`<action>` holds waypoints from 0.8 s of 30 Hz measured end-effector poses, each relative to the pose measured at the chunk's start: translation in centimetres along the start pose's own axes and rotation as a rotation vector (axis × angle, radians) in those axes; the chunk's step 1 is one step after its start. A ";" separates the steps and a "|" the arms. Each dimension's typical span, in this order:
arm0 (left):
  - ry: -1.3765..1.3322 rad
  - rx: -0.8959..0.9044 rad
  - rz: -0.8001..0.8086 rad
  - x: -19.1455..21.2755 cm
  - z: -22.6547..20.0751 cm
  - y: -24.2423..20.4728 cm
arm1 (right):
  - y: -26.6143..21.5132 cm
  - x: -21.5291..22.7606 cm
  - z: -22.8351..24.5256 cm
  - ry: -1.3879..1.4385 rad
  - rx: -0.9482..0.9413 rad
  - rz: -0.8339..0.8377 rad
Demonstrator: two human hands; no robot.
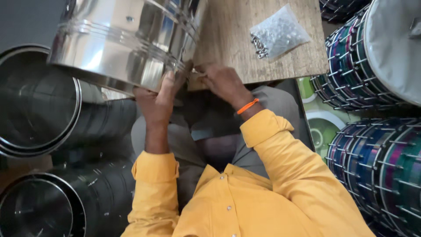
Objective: The person inserts and tightens metal tension rods into the lugs of a silver drum shell. They pick up each rod from a plastic bag, insert it into a hole, and turn it by hand to secure it.
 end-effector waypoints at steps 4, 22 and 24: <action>-0.158 0.052 0.087 0.2 0.1 -0.4 | 0.1 -1.7 -0.5 0.088 -0.065 0.018; 0.202 0.188 0.274 7.5 11.8 5.3 | -0.2 -1.7 1.5 0.205 -0.120 -0.026; 0.581 -0.034 0.192 5.3 15.2 7.4 | -0.4 -2.0 1.9 -0.030 -0.011 -0.058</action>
Point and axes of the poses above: each hand's wrist, its own y-axis towards the middle knuckle, its own x-axis out of the back of the hand, z = x × y, the point moved 3 cm from there along y, towards the middle knuckle, and after that the axes turned 14 degrees about x, right-handed, at the moved point
